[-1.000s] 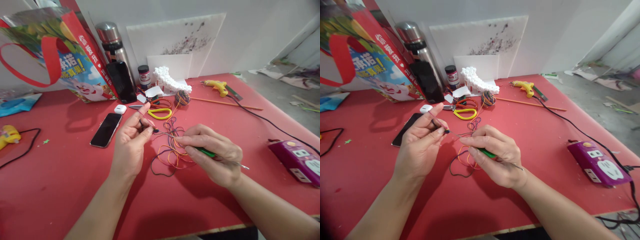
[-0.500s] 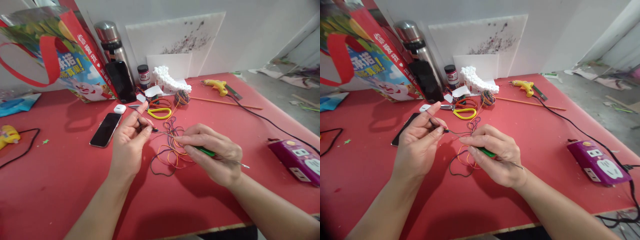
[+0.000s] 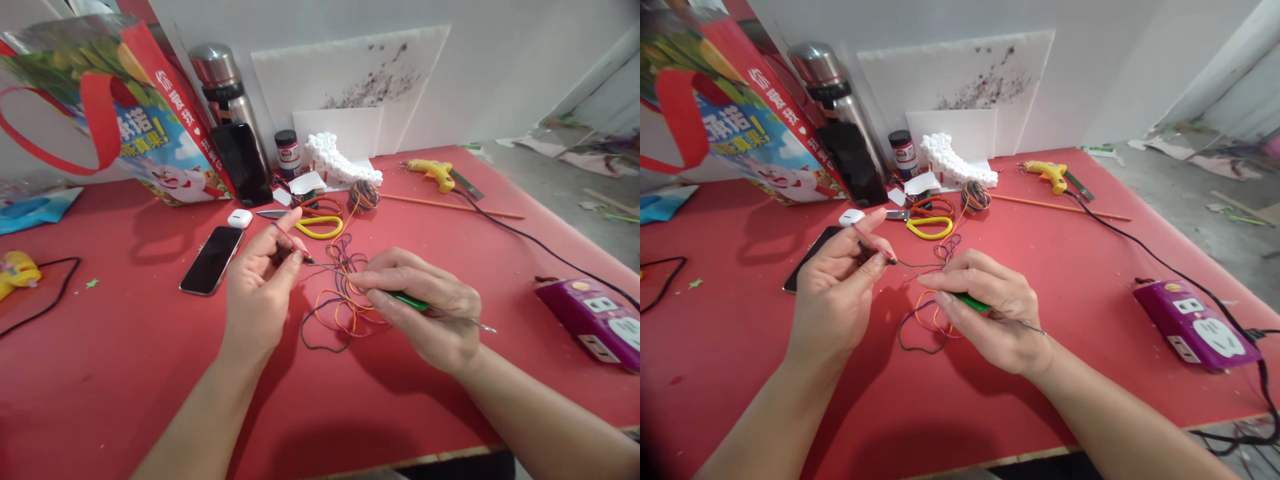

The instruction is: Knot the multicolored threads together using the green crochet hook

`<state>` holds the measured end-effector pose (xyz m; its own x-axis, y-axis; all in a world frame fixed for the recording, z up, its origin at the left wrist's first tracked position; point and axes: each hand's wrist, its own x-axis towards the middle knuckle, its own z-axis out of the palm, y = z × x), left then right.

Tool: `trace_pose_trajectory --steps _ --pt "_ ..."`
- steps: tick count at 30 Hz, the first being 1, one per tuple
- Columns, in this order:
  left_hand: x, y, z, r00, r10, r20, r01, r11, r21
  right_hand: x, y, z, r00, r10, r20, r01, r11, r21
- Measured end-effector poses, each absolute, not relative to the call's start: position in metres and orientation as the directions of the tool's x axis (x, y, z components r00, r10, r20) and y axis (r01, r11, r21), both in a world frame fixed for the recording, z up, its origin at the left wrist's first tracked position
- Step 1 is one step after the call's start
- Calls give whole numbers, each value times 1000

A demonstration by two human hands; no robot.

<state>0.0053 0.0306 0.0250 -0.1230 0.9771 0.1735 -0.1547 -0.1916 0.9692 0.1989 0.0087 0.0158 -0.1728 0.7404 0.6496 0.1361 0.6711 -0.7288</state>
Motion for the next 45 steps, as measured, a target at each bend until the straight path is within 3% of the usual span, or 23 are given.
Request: trace_pose_trajectory --steps 7,13,27,45 --pt "2 31 25 -94 986 139 -142 -152 978 199 10 14 -142 797 587 45 598 -800" --pt "3 29 31 -23 1000 -17 -220 12 976 204 14 7 -140 945 296 -220 262 -940" --pt "10 27 31 202 969 -144 -517 230 824 195 22 15 -170 985 -8 -569 -104 -815" --pt "18 26 25 151 976 -157 -539 214 815 195 19 11 -195 981 17 -604 -106 -790"
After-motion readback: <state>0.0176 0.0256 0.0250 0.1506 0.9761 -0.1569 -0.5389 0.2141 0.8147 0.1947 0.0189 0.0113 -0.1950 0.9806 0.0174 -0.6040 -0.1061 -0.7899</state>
